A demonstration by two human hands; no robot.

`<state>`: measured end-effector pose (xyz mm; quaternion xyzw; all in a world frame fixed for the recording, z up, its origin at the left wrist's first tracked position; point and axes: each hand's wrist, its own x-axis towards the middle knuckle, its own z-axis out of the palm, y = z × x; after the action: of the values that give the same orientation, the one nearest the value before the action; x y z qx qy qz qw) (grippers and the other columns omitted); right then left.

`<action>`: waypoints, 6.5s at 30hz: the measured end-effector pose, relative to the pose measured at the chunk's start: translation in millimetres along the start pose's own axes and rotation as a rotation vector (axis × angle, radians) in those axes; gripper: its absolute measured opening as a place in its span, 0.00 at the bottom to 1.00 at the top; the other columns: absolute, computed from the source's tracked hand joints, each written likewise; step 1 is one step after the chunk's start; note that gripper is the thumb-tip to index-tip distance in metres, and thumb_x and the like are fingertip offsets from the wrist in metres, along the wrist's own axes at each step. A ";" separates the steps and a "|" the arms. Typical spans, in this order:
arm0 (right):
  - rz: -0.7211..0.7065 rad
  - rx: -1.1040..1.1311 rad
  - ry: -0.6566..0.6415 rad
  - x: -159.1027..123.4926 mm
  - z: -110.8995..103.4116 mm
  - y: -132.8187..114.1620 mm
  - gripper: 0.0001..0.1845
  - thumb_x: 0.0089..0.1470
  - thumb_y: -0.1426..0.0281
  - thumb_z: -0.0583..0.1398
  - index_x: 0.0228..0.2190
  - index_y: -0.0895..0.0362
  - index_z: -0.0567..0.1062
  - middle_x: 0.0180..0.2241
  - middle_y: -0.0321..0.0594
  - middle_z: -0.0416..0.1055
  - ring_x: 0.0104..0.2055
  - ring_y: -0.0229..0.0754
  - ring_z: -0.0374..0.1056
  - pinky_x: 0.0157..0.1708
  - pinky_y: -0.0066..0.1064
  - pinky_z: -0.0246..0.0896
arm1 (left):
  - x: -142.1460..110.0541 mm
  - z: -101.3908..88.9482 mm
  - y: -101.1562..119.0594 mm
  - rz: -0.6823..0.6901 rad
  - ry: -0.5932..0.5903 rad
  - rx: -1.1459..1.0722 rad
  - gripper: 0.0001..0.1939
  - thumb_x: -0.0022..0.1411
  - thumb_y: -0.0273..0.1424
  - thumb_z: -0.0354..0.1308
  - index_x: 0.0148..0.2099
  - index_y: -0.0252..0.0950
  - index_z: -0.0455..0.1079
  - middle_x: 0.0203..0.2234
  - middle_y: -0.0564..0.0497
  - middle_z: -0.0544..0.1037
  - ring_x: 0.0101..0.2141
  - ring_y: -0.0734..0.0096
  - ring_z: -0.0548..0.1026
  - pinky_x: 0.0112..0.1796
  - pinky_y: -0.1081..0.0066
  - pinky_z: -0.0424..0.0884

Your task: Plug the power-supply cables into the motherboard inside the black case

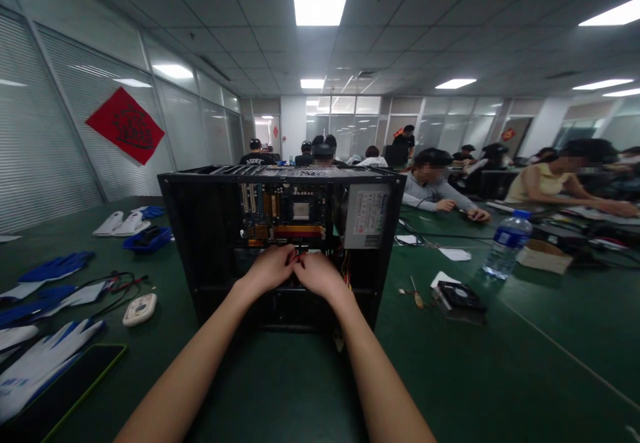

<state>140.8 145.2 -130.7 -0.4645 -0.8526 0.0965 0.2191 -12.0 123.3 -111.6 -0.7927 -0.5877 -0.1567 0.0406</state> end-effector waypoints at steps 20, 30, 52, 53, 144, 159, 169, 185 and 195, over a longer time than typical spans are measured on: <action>0.022 -0.008 -0.031 -1.1 -3.8 -1.2 0.17 0.59 0.70 0.54 0.33 0.60 0.83 0.35 0.50 0.81 0.36 0.46 0.75 0.31 0.30 0.55 | -1.6 -16.0 10.1 0.153 -0.093 0.180 0.12 0.64 0.28 0.51 0.48 0.38 0.71 0.39 0.39 0.80 0.41 0.50 0.80 0.40 0.60 0.72; 0.020 0.017 0.005 -2.2 -5.5 -1.3 0.17 0.58 0.70 0.53 0.32 0.61 0.82 0.36 0.52 0.81 0.36 0.47 0.75 0.31 0.31 0.54 | 2.0 -12.8 2.3 0.253 -0.063 0.213 0.12 0.63 0.28 0.51 0.46 0.38 0.73 0.36 0.41 0.81 0.38 0.51 0.80 0.37 0.63 0.72; 0.213 -0.091 -0.193 -1.7 -5.8 -4.9 0.25 0.62 0.63 0.50 0.43 0.65 0.81 0.47 0.63 0.76 0.48 0.58 0.75 0.44 0.39 0.66 | 0.6 -9.5 2.8 0.153 -0.082 0.181 0.10 0.70 0.33 0.50 0.41 0.37 0.72 0.34 0.42 0.80 0.33 0.59 0.78 0.31 0.69 0.64; 0.220 -0.094 -0.178 -1.6 -5.4 -4.6 0.25 0.62 0.63 0.50 0.43 0.64 0.81 0.46 0.62 0.77 0.48 0.58 0.75 0.44 0.39 0.67 | 0.5 -9.9 3.3 0.165 -0.076 0.180 0.11 0.70 0.32 0.48 0.41 0.37 0.72 0.33 0.42 0.80 0.33 0.59 0.78 0.30 0.69 0.63; 0.228 2.045 0.359 9.4 -31.6 -26.8 0.19 0.54 0.61 0.62 0.21 0.54 0.61 0.11 0.21 0.40 0.14 0.30 0.39 0.12 0.20 0.36 | 13.9 6.2 -5.8 0.251 -0.098 -0.308 0.09 0.65 0.29 0.51 0.41 0.37 0.73 0.35 0.49 0.80 0.36 0.66 0.77 0.39 0.71 0.66; -0.133 1.108 0.875 -8.8 -46.0 -44.0 0.20 0.61 0.58 0.57 0.21 0.55 0.68 0.22 0.33 0.63 0.26 0.35 0.63 0.26 0.26 0.56 | 2.4 -7.7 6.3 0.377 -0.238 -0.519 0.14 0.63 0.37 0.59 0.48 0.34 0.75 0.44 0.47 0.81 0.44 0.60 0.76 0.46 0.68 0.69; -0.203 1.612 0.698 -17.6 -80.0 -42.8 0.14 0.51 0.57 0.63 0.32 0.52 0.69 0.48 0.35 0.72 0.52 0.45 0.71 0.40 0.30 0.67 | 0.7 -11.6 3.0 0.385 -0.295 -0.533 0.22 0.65 0.47 0.55 0.33 0.32 0.74 0.23 0.55 0.73 0.25 0.73 0.67 0.27 0.75 0.57; -0.203 0.153 0.571 -43.9 -97.4 -43.2 0.11 0.63 0.67 0.57 0.36 0.58 0.79 0.39 0.45 0.78 0.40 0.46 0.73 0.40 0.34 0.61 | -32.7 -103.3 -19.2 0.156 -0.327 -0.294 0.19 0.62 0.45 0.59 0.41 0.36 0.81 0.27 0.50 0.81 0.26 0.68 0.75 0.27 0.74 0.64; -0.513 0.405 -0.114 -55.3 -96.0 -71.5 0.23 0.66 0.56 0.54 0.35 0.61 0.79 0.26 0.39 0.74 0.28 0.38 0.67 0.30 0.27 0.54 | -77.6 -146.8 35.8 0.342 -0.316 -0.345 0.18 0.66 0.42 0.56 0.36 0.33 0.79 0.22 0.54 0.76 0.23 0.77 0.68 0.25 0.79 0.61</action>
<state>157.8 56.0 -35.1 -0.1756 -0.9161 0.2316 0.2762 -27.8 4.5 8.9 -0.8901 -0.4091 -0.1198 -0.1613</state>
